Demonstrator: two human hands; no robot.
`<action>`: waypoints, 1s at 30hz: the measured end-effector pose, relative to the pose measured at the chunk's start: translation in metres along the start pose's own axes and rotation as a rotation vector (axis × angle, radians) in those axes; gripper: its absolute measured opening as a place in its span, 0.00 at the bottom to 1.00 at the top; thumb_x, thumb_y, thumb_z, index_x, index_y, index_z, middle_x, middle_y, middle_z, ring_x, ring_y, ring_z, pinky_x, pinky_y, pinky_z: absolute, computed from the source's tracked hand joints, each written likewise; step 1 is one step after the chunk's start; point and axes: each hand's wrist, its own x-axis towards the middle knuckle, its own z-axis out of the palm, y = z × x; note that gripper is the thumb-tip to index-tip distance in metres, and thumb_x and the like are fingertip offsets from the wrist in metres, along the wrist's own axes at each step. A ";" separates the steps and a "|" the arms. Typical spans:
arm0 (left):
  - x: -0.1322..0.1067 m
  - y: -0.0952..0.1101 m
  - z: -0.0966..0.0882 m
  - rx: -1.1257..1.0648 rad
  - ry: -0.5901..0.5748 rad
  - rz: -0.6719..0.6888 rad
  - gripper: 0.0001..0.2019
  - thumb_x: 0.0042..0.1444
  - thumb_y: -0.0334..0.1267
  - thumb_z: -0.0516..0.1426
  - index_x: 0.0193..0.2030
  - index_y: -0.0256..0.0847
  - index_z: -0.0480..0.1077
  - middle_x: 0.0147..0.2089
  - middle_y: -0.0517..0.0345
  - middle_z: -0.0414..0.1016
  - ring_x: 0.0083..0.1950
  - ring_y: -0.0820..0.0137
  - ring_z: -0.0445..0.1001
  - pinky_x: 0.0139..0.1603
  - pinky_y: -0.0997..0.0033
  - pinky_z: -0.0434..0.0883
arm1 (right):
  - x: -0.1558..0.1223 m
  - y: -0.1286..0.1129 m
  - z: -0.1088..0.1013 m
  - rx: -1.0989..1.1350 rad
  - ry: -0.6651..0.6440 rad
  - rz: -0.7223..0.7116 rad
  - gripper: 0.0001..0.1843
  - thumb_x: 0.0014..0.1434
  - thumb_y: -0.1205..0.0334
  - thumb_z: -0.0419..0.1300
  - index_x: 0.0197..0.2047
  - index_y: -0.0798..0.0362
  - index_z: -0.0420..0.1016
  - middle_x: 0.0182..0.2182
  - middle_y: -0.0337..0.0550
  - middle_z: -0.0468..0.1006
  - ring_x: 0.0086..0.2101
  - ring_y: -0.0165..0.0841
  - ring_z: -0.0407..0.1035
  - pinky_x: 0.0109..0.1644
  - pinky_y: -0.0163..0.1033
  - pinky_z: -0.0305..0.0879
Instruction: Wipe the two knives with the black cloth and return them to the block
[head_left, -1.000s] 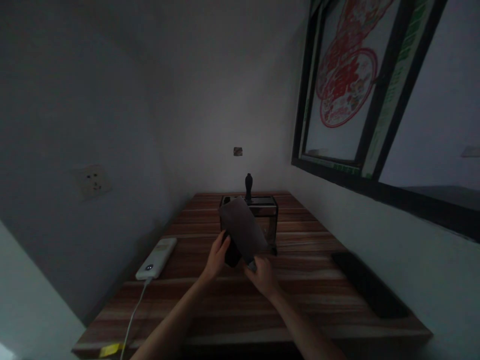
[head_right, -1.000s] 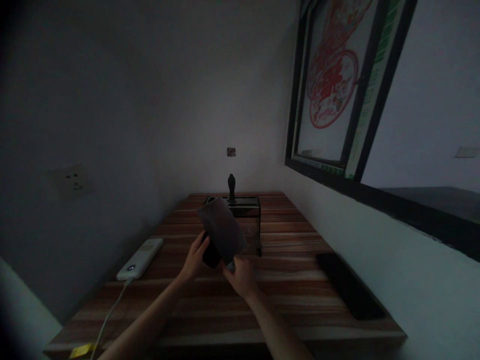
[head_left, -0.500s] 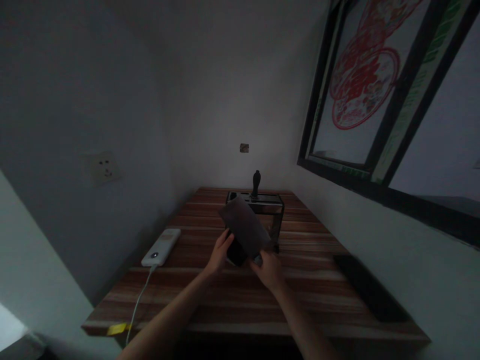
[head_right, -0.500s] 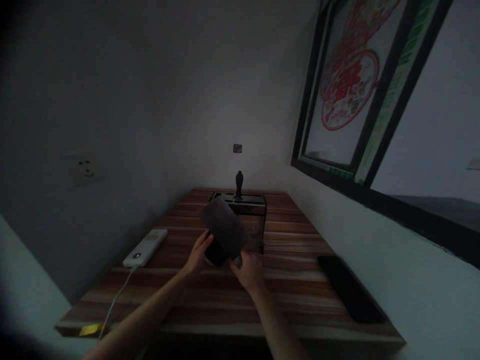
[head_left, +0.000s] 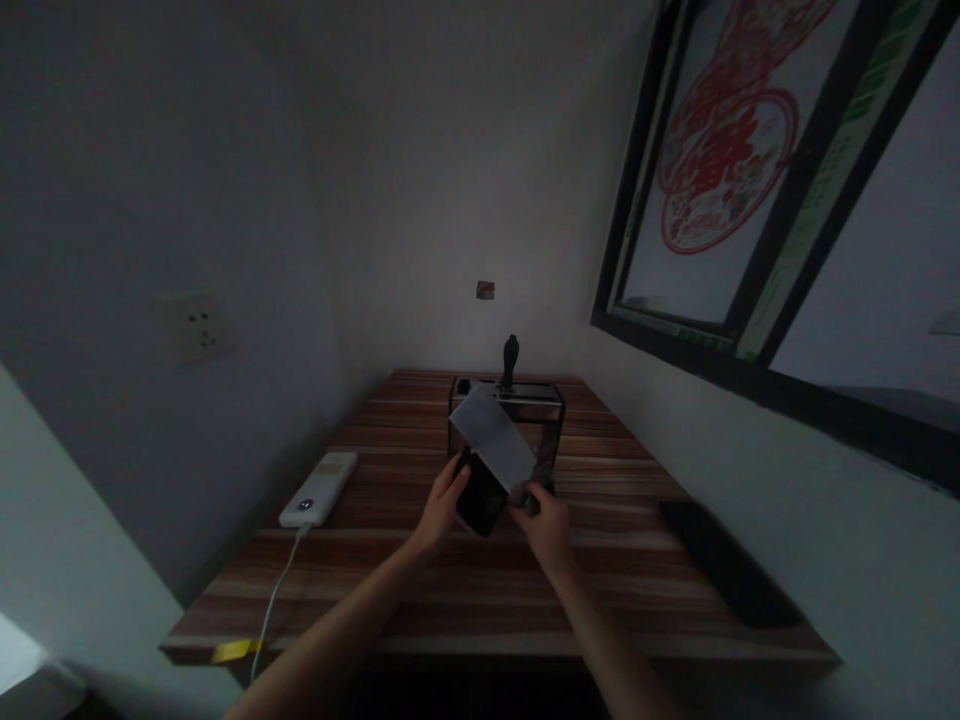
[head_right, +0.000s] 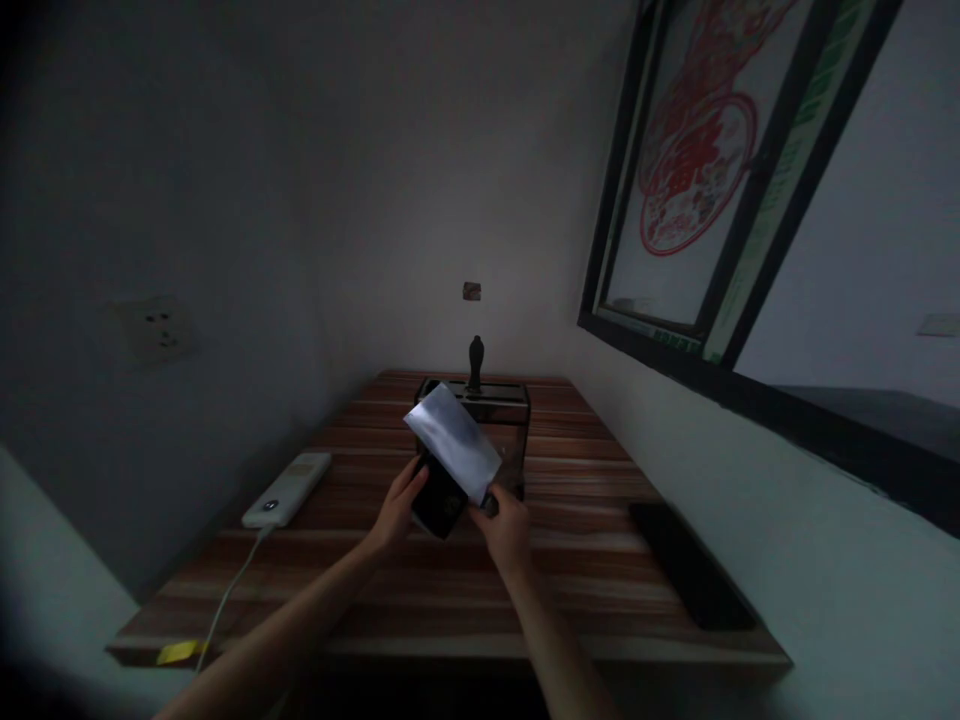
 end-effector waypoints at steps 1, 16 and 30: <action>0.000 0.000 0.000 0.001 -0.001 -0.002 0.27 0.46 0.50 0.58 0.52 0.39 0.65 0.54 0.51 0.68 0.56 0.60 0.63 0.54 0.67 0.62 | 0.000 0.000 -0.001 0.012 0.019 -0.008 0.09 0.47 0.59 0.59 0.32 0.54 0.72 0.25 0.43 0.76 0.26 0.34 0.69 0.30 0.34 0.61; 0.006 0.009 -0.005 0.101 0.009 0.072 0.24 0.47 0.50 0.56 0.48 0.38 0.68 0.48 0.53 0.72 0.51 0.63 0.67 0.52 0.69 0.63 | 0.007 0.005 -0.015 0.387 -0.037 0.142 0.18 0.52 0.48 0.54 0.25 0.55 0.69 0.14 0.36 0.67 0.16 0.28 0.61 0.21 0.32 0.57; 0.003 0.008 0.001 -0.138 -0.103 -0.358 0.19 0.47 0.41 0.59 0.47 0.40 0.68 0.43 0.52 0.75 0.42 0.65 0.74 0.42 0.69 0.69 | 0.005 -0.006 -0.006 0.838 -0.015 0.388 0.23 0.51 0.41 0.53 0.23 0.55 0.66 0.13 0.34 0.65 0.13 0.24 0.58 0.14 0.29 0.53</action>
